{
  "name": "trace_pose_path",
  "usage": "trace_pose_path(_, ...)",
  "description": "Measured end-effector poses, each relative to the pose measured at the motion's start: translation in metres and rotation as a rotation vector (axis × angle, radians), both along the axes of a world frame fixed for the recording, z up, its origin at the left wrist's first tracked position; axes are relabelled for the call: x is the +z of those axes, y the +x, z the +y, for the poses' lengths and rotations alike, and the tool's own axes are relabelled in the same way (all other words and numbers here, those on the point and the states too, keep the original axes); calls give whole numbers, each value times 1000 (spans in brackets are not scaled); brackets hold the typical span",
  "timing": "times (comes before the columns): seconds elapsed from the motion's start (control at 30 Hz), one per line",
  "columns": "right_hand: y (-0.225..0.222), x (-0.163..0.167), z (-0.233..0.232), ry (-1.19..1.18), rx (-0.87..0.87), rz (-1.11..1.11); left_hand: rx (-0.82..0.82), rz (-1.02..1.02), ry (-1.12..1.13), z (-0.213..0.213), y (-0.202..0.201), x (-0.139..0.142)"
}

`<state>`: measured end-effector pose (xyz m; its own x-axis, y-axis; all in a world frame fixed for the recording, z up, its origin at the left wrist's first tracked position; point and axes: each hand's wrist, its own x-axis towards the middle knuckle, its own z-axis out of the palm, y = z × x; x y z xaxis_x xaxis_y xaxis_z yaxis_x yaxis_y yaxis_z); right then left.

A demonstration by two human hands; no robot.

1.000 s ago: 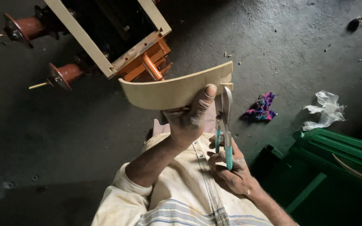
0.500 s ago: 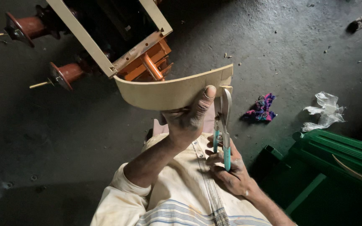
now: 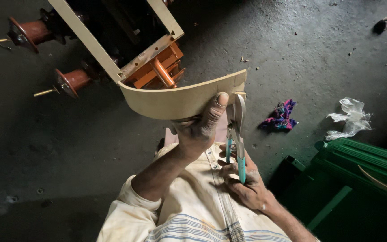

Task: The person sits on the workshop floor and marks a small notch on the edge of a wooden frame with a pen, then cuts a curved strip from a flat board using hand shears, trimming along the edge while holding the board.

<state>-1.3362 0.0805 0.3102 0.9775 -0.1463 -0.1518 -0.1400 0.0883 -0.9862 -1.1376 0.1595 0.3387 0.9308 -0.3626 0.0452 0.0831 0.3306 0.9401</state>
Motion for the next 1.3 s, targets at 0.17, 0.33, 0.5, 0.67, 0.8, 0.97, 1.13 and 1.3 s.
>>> trace_pose_path(0.17, 3, 3, 2, 16, -23, 19, 3, 14, -15, -1, 0, 0)
trace_pose_path(0.33, 3, 2, 1, -22, -39, -13, -10, 4, 17, 0, -1, -3)
trace_pose_path(0.5, 4, 1, 2, -203, -66, -78, -25, 56, 5, -1, -4, -7)
trace_pose_path(0.67, 3, -4, 1, -229, -79, -115, 15, 66, -14, -7, -4, -5)
trace_pose_path(0.8, 2, -10, 4, -250, -147, -117, 34, 24, -15, -10, -4, -3)
trace_pose_path(0.97, -2, -15, 0, -249, -124, -20, 56, 43, -24, -13, -3, -10)
trace_pose_path(1.13, -25, -15, -11, 197, -96, 18, 44, 317, 425, -20, 24, -20)
trace_pose_path(1.3, -63, -30, -20, 426, -249, 120, -571, -823, 637, -16, 85, -29)
